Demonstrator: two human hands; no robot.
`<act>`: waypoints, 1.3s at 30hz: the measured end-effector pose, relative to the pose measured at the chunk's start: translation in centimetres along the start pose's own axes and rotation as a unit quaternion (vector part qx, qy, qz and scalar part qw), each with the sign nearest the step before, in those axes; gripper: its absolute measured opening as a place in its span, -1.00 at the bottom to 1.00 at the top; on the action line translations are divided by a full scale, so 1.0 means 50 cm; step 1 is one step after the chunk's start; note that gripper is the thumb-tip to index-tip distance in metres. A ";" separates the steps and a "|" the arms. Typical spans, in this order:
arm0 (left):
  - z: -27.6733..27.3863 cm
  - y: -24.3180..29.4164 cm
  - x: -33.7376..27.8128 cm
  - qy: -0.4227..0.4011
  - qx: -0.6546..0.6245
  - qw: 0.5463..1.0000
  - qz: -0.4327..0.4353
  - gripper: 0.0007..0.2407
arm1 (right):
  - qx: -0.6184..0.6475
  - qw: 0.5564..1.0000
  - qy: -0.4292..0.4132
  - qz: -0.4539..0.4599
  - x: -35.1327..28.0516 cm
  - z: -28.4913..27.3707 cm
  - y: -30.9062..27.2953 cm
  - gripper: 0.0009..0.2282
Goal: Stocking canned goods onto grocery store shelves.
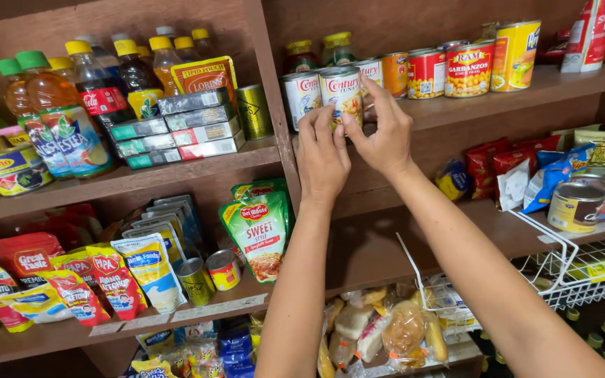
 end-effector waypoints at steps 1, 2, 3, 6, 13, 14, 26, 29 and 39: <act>0.000 -0.001 -0.001 0.001 0.001 1.000 0.000 -0.63 | 0.001 1.000 0.000 -0.001 -0.002 0.000 0.003 -0.51; 0.000 0.001 0.000 0.003 0.008 1.000 0.005 -0.65 | 0.016 1.000 -0.003 0.020 -0.003 0.001 0.016 -0.52; 0.001 0.003 0.000 0.006 0.014 1.000 0.009 -0.68 | 0.030 0.999 -0.007 0.041 -0.005 0.001 0.029 -0.53; 0.003 0.001 -0.001 -0.001 0.023 1.000 -0.002 -0.69 | 0.051 0.998 -0.011 0.025 -0.008 0.002 0.027 -0.52; 0.001 0.001 -0.008 -0.002 0.020 1.000 0.003 -0.65 | 0.053 0.998 -0.017 0.025 -0.004 0.001 0.019 -0.50; 0.002 0.003 -0.007 -0.004 0.019 1.000 0.004 -0.64 | 0.055 0.998 -0.014 0.023 -0.002 0.000 0.016 -0.49; 0.008 -0.003 -0.010 -0.003 0.036 0.999 0.000 -0.62 | 0.070 0.996 -0.023 0.053 0.007 0.001 0.020 -0.53; 0.008 -0.002 -0.008 0.006 0.032 0.999 0.004 -0.64 | 0.070 0.996 -0.022 0.058 0.011 0.000 0.017 -0.53; 0.002 0.017 0.001 -0.006 0.049 0.998 0.030 -0.75 | 0.026 0.999 0.008 0.017 0.001 -0.012 0.004 -0.54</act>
Point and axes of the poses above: each hand's wrist, its own x-axis towards the middle knuckle, its own z-axis out of the palm, y = z × x, the point moved 10 cm from there along x, towards the middle knuckle, and after that the axes turned 7 degrees about x, right-handed, at the moved point
